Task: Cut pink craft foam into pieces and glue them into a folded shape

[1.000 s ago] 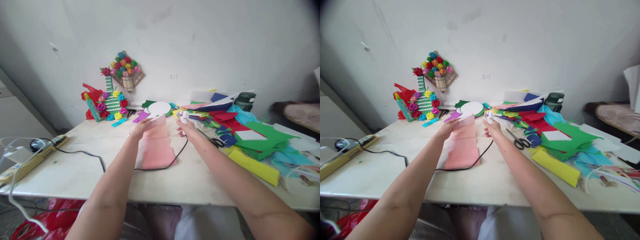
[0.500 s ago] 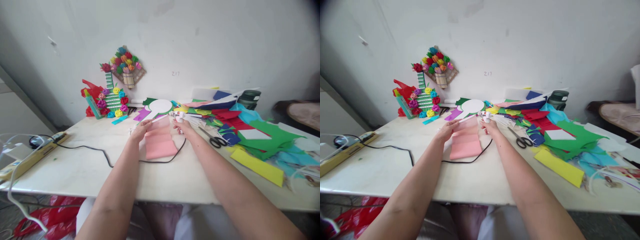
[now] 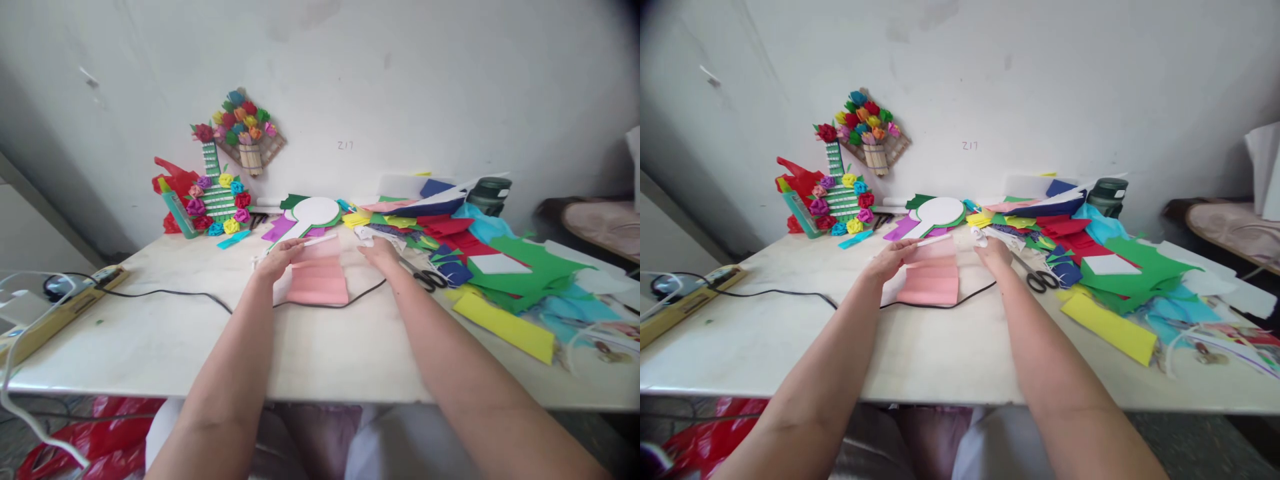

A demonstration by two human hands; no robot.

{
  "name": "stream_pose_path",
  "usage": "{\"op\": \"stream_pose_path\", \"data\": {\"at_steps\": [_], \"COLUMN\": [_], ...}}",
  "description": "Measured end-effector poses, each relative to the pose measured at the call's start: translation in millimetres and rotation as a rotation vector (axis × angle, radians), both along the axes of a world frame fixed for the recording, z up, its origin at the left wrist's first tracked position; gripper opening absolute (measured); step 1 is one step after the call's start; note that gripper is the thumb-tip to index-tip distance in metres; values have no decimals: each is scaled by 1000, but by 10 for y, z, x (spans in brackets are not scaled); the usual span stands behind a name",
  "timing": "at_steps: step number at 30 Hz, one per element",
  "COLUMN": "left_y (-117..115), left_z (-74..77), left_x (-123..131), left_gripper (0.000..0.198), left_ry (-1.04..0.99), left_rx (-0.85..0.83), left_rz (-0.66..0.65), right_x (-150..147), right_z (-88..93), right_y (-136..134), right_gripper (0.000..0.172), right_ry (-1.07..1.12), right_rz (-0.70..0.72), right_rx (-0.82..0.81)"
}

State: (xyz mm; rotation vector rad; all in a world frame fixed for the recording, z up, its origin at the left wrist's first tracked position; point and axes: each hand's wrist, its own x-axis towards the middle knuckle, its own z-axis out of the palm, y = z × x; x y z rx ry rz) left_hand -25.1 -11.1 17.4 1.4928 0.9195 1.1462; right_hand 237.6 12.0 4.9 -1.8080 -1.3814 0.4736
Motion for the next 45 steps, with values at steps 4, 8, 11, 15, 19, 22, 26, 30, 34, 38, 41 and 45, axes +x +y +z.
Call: {"op": "stream_pose_path", "data": {"at_steps": [4,8,11,15,19,22,26,30,34,38,41,45], "left_y": [3,-7,-22,-39,-50,-46,-18,-14,-63,-87,-70,-43], "left_z": [-46,-83,-98,-107,-107,-115,-152,-175,-149,-136,-152,-175], "left_x": [-2,10,21,26,24,14,-1,20,69,105,117,116], "left_gripper": [47,48,49,48,49,51,54,50,43,38,34,32], "left_ry": [38,46,42,35,27,30,28,-101,-228,-264,-275,-274], "left_rx": [-24,-65,-105,-132,-135,-138,-153,-191,-191,-197,-194,-178], "left_rz": [-74,-158,-207,-227,-245,-230,-184,-133,-103,-105,-92,-73], "right_x": [-118,-242,-302,-368,-432,-460,-481,-514,-544,-548,-547,-560], "right_z": [28,50,39,9,-15,-24,-21,-19,-24,-35,-50,-67], "right_y": [-58,-133,-149,-156,-175,-185,-189,-193,-189,-171,-156,-145], "right_gripper": [39,44,44,49,47,47,48,47,45,34,24,21], "right_ry": [365,623,668,692,660,670,675,695,716,699,689,703], "right_rz": [237,384,408,423,419,425,418,425,436,444,442,419], "right_rx": [72,130,115,102,138,156,161,202,235,257,272,294]}}
